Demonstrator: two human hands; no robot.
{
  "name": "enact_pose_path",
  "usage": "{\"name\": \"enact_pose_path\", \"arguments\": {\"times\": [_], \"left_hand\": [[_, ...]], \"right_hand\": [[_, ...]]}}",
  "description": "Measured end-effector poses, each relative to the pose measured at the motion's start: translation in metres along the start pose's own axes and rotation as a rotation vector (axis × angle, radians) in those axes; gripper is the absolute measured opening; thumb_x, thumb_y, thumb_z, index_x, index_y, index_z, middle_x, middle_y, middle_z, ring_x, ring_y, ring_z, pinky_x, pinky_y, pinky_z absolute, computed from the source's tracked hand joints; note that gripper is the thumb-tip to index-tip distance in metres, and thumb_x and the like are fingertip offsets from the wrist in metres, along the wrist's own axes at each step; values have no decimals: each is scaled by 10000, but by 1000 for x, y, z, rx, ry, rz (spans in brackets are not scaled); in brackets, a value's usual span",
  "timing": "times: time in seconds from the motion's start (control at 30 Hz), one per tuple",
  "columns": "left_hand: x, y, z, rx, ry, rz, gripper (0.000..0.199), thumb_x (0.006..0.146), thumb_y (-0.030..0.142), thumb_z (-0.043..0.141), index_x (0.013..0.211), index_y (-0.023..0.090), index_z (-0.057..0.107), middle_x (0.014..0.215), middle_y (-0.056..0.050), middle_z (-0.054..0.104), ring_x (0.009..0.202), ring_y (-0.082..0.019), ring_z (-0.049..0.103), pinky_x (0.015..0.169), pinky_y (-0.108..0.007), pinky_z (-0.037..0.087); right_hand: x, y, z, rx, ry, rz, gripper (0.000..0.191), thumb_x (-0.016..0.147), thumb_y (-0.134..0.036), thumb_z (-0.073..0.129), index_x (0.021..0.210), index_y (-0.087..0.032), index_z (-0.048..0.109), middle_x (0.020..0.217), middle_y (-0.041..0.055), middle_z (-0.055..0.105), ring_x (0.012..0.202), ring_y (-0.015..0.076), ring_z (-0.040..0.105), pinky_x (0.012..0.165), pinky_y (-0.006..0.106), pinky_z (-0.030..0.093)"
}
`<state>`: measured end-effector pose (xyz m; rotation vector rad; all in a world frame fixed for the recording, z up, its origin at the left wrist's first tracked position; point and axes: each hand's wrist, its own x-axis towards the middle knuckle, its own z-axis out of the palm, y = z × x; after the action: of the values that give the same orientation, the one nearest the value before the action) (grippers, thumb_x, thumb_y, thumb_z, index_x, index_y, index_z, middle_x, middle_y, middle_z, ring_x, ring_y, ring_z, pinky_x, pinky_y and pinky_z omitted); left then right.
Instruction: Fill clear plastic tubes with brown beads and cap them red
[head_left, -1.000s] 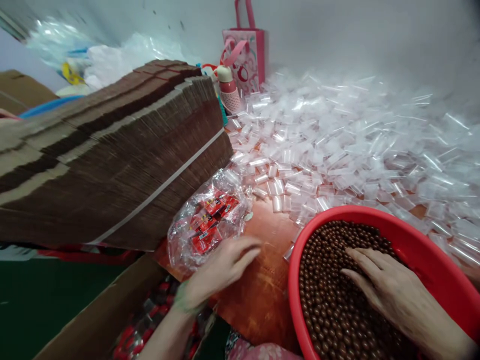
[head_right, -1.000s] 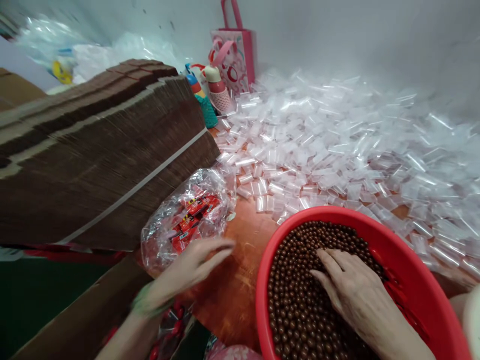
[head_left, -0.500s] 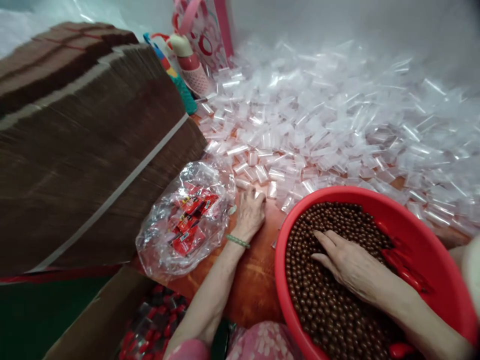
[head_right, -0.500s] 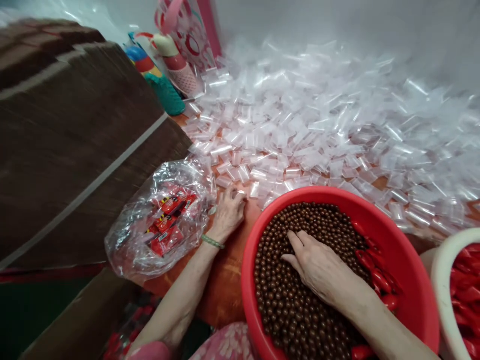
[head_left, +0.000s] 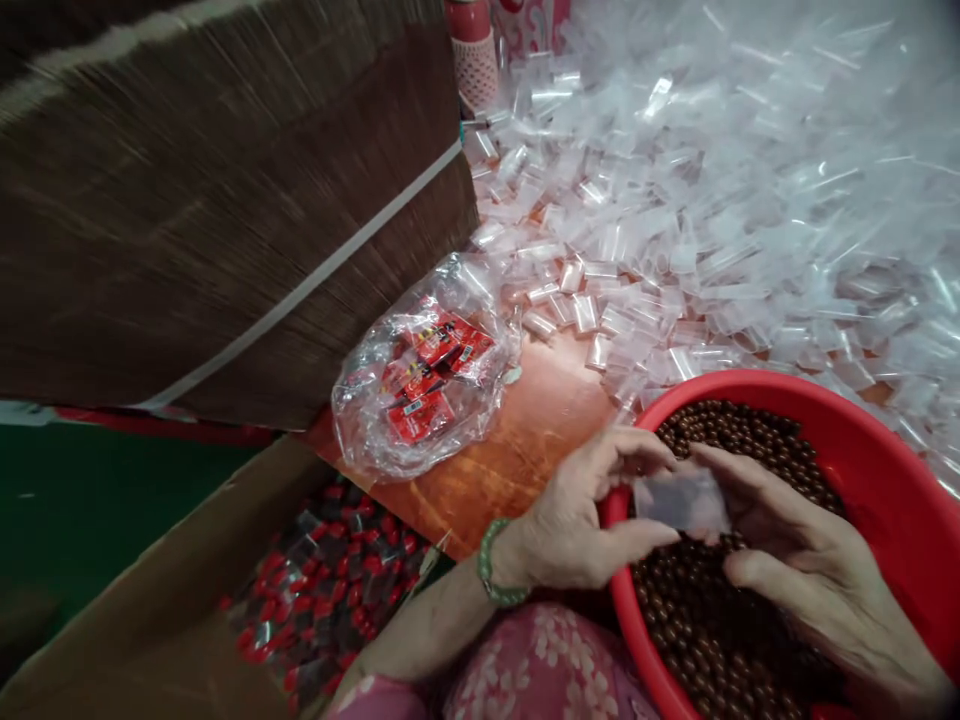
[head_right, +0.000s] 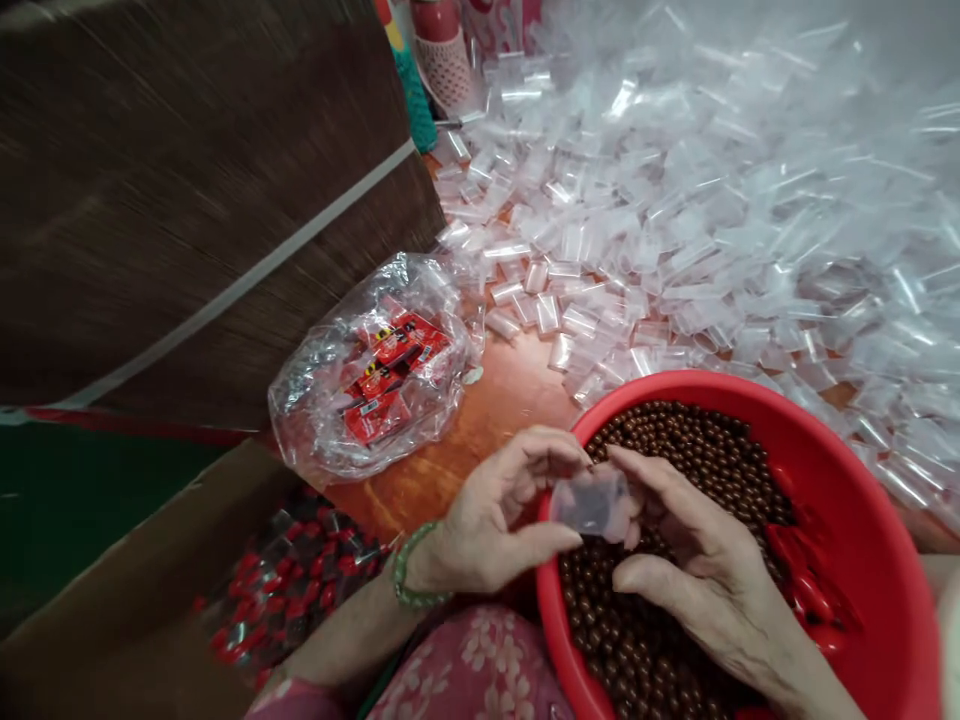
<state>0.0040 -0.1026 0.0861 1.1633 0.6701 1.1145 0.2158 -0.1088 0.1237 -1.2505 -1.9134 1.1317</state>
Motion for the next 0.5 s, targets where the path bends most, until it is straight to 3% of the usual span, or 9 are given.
{"name": "enact_pose_path", "arguments": {"times": [0.1,0.2,0.3,0.4,0.5], "left_hand": [[-2,-5,16,97,39,24,439,787,198,735,1176,198,531,1120,-92,591,1043,-226,622,940,-357,523],[-2,-14,24,172,85,51,450,823,179,700,1219,228,492,1154,-83,574,1058,-214,626,935,-345,536],[-2,-18,25,239,79,98,517,817,191,721,1263,259,468,1146,-70,587,1039,-201,635,922,-329,541],[-5,-19,14,291,94,153,589,806,314,746,1317,268,458,1143,-77,626,1046,-224,642,952,-351,526],[-5,-26,-11,425,236,162,425,932,356,552,1334,248,464,1197,-103,630,1122,-249,618,1008,-404,495]], "right_hand": [[0,-2,10,33,105,3,422,886,-425,636,1282,-289,586,1188,85,689,1035,252,699,839,323,590],[1,4,17,206,158,53,536,877,-519,612,1325,-246,501,1127,120,715,857,225,743,683,291,609],[3,10,17,306,192,70,522,823,-568,648,1198,-218,547,1070,133,733,795,234,744,633,309,608],[3,9,10,263,164,79,392,820,-475,673,1087,-198,597,999,119,749,792,239,741,655,324,607],[2,4,-3,36,153,40,319,835,-356,688,1104,-196,626,1015,101,749,855,230,735,709,303,601]]}}
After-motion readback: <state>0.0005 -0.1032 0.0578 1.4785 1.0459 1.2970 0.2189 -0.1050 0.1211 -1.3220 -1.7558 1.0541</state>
